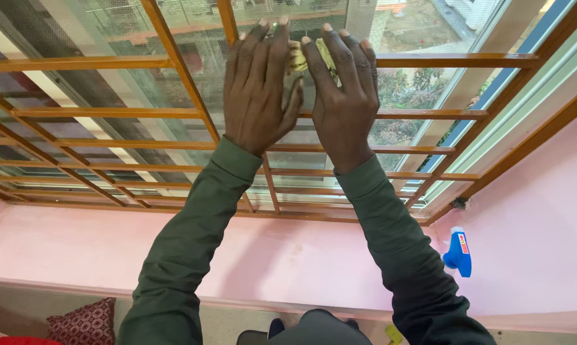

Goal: The person cleans the metal grills and the glass of a window by hand using a cloth.

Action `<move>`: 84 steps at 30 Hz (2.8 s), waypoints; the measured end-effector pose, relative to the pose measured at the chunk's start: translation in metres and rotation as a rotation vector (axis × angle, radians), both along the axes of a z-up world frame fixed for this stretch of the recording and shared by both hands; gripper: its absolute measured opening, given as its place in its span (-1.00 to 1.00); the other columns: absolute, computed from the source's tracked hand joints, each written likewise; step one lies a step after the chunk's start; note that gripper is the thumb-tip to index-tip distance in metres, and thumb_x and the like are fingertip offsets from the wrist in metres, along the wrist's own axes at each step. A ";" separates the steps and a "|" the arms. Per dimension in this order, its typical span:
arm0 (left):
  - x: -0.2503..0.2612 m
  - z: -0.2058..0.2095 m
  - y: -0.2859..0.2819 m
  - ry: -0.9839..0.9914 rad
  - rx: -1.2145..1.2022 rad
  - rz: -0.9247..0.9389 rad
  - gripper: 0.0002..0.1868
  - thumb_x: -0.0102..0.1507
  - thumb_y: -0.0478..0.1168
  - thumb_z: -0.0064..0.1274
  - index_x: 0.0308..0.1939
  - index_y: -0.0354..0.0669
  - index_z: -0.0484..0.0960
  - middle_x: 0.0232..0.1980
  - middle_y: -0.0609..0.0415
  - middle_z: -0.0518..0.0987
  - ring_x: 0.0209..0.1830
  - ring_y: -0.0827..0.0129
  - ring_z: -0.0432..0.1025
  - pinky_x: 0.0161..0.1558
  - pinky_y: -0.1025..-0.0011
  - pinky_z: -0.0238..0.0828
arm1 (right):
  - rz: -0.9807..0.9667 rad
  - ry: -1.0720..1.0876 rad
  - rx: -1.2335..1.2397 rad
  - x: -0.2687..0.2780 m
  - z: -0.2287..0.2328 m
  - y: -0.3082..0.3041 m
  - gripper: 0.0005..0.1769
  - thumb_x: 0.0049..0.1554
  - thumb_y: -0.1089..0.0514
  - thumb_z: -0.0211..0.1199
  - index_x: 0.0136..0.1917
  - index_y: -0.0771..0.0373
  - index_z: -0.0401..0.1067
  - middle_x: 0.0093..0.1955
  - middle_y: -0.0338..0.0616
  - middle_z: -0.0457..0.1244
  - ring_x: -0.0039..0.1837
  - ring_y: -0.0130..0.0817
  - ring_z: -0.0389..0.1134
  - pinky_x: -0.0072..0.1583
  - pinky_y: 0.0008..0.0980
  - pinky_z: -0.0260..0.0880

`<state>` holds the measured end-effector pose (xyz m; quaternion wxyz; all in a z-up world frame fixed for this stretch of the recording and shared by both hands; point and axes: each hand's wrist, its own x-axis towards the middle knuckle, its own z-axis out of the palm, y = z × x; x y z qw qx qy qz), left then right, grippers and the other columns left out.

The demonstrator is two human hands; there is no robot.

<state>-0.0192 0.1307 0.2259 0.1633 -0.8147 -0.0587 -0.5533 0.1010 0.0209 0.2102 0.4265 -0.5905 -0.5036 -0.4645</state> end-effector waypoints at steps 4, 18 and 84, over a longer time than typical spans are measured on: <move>0.018 0.003 -0.020 -0.031 0.007 0.033 -0.33 0.29 0.01 0.18 0.37 -0.21 0.35 0.30 -0.25 0.41 0.43 -0.13 0.21 0.46 -0.06 0.05 | 0.090 -0.069 -0.090 0.018 0.009 -0.026 -0.62 0.33 0.33 0.25 0.40 0.17 0.50 0.48 -0.10 0.26 0.53 -0.09 0.24 0.61 0.00 0.17; 0.129 0.071 -0.075 -0.182 0.396 -0.022 -0.44 0.49 -0.34 -0.05 0.55 -0.09 0.15 0.33 0.01 0.40 0.43 0.14 0.28 0.55 0.08 0.21 | -0.237 -0.172 0.071 0.108 0.078 -0.131 -0.56 0.35 0.40 0.24 0.45 0.15 0.56 0.53 -0.13 0.28 0.64 -0.12 0.02 0.63 0.06 -0.22; 0.095 -0.165 -0.082 0.293 -0.111 -0.125 -0.39 0.37 -0.32 -0.04 0.54 -0.05 0.31 0.38 0.02 0.46 0.32 0.23 0.34 0.50 0.14 0.11 | -0.197 0.265 -0.358 0.071 -0.148 -0.123 -0.51 0.43 -0.18 0.03 0.49 0.06 0.39 0.50 0.00 0.12 0.65 0.09 -0.03 0.63 0.30 -0.44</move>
